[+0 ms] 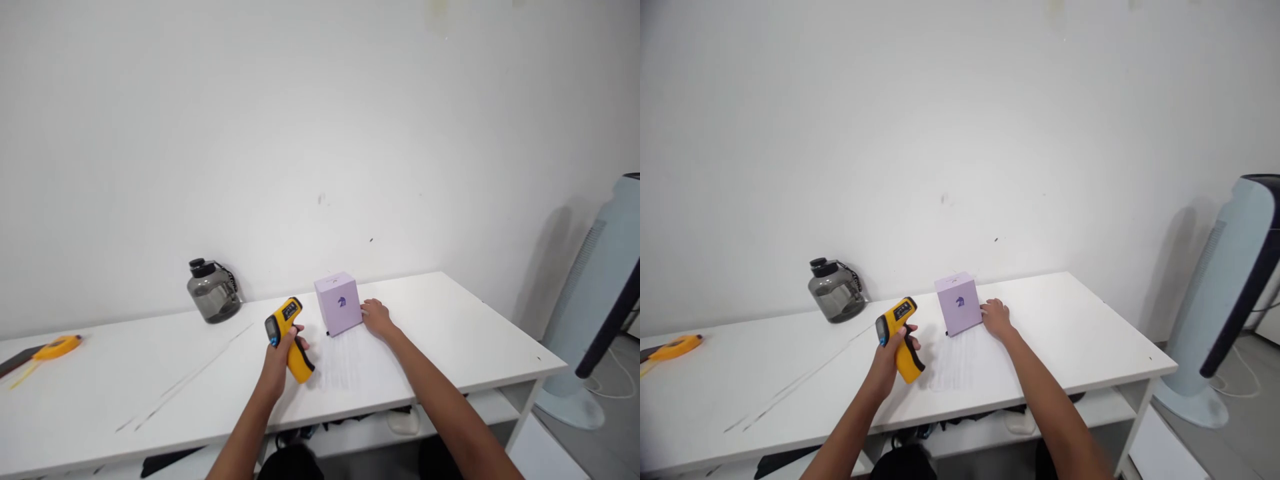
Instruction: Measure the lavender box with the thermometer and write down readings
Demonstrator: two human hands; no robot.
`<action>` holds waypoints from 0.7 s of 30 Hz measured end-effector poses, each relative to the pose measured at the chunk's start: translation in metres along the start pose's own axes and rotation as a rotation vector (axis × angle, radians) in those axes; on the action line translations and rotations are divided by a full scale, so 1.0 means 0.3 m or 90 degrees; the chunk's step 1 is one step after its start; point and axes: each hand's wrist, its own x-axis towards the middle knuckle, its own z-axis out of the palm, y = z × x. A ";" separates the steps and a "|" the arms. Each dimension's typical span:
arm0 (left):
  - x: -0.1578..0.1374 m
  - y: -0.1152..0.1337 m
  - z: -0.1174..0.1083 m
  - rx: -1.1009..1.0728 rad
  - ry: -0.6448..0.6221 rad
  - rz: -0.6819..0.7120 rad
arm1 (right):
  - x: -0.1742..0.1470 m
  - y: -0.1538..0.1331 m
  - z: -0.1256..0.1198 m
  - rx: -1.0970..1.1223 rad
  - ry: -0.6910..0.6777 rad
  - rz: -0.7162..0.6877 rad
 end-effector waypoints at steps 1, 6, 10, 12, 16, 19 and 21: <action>0.016 0.007 0.021 -0.041 -0.057 0.005 | 0.005 0.006 0.011 0.000 -0.005 -0.003; 0.135 0.112 0.170 -0.142 -0.145 0.135 | 0.004 0.060 0.035 -0.004 -0.027 -0.029; 0.238 0.197 0.300 0.016 -0.221 0.193 | 0.010 0.082 0.022 -0.001 -0.027 -0.056; 0.271 0.214 0.345 0.154 -0.221 0.186 | 0.011 0.077 0.014 0.004 -0.017 -0.065; 0.306 0.203 0.385 0.355 -0.185 0.161 | -0.003 0.060 -0.010 0.018 0.002 -0.093; 0.323 0.180 0.386 0.365 -0.181 0.136 | -0.027 0.078 -0.050 0.028 0.034 -0.115; 0.332 0.169 0.384 0.340 -0.180 0.131 | -0.048 0.117 -0.096 0.029 0.063 -0.121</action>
